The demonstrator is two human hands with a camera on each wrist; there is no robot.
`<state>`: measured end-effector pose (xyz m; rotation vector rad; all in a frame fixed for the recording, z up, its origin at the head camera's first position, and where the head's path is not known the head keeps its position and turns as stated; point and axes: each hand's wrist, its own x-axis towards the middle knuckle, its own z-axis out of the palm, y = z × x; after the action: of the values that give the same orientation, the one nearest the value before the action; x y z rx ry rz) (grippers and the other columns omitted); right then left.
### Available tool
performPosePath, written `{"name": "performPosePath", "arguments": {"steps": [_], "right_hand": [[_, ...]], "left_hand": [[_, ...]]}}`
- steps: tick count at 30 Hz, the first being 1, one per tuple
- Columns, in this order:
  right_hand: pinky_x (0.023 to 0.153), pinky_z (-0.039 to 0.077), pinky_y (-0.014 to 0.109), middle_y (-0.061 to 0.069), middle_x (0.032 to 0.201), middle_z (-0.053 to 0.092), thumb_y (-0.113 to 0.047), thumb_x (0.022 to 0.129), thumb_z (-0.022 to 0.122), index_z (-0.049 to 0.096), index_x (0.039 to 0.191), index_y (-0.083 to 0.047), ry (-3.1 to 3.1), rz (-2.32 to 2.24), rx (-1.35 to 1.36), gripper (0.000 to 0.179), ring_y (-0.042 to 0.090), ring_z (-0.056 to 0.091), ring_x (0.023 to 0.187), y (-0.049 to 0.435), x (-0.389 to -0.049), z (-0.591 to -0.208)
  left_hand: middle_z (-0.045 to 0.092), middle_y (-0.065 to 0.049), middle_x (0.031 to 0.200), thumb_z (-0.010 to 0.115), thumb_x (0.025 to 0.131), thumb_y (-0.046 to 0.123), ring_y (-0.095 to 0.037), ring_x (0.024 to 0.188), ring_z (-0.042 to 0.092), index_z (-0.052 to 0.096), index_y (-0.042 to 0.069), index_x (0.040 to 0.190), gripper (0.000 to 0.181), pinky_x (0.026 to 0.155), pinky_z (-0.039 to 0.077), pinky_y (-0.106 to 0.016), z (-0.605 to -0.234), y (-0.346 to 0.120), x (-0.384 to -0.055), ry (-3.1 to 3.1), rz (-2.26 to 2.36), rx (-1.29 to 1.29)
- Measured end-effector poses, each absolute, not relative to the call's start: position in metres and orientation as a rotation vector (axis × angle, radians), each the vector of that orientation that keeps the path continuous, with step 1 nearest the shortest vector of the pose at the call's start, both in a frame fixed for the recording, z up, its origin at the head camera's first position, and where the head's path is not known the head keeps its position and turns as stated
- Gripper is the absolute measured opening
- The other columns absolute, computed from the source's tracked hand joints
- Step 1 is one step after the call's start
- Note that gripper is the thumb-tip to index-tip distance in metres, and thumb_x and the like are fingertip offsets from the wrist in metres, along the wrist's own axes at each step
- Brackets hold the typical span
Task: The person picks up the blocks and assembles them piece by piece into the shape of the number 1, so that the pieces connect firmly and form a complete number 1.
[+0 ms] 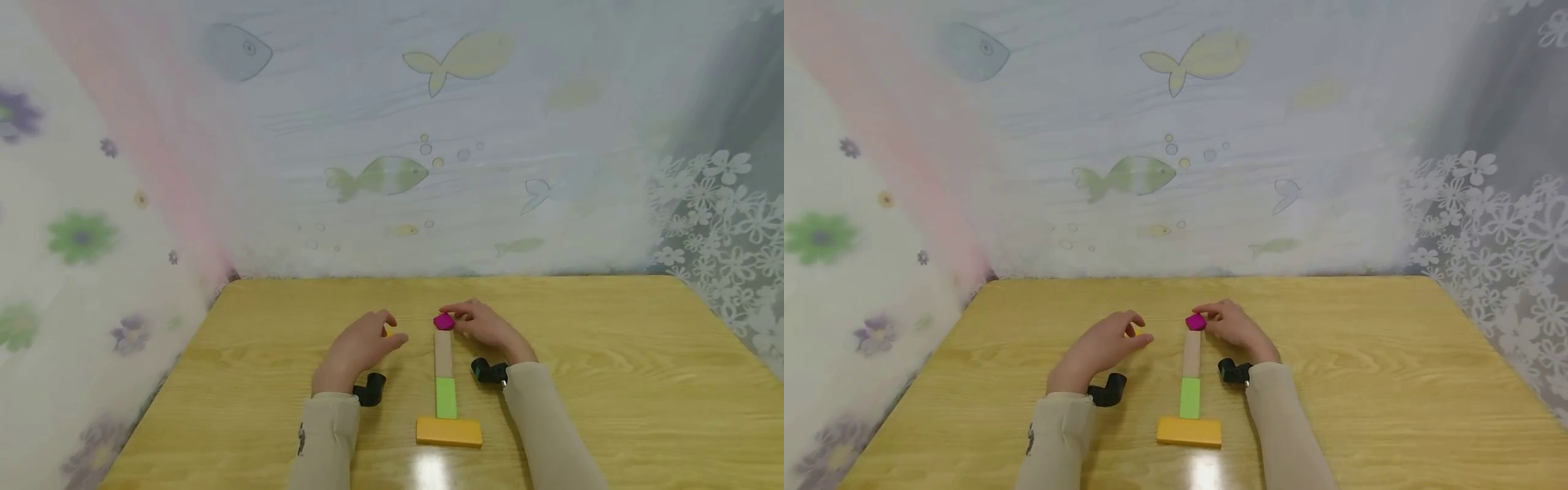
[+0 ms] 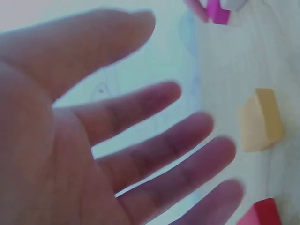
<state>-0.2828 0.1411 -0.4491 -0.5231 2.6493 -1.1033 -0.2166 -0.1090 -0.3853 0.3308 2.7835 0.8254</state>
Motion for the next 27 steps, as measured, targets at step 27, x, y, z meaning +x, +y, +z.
{"name": "performPosePath", "arguments": {"steps": [27], "right_hand": [[0.074,0.039,0.036,0.012,0.111,0.045,-0.012,0.088,0.053,0.052,0.126,-0.017,2.649,-1.119,-0.536,0.039,0.025,0.046,0.094,0.142,-0.282,-0.45]], "left_hand": [[0.056,-0.005,0.074,0.056,0.088,0.028,-0.015,0.054,0.048,0.041,0.004,0.13,0.051,0.051,0.039,-0.027,-0.411,-0.117,-0.223,2.668,0.904,0.107]]}}
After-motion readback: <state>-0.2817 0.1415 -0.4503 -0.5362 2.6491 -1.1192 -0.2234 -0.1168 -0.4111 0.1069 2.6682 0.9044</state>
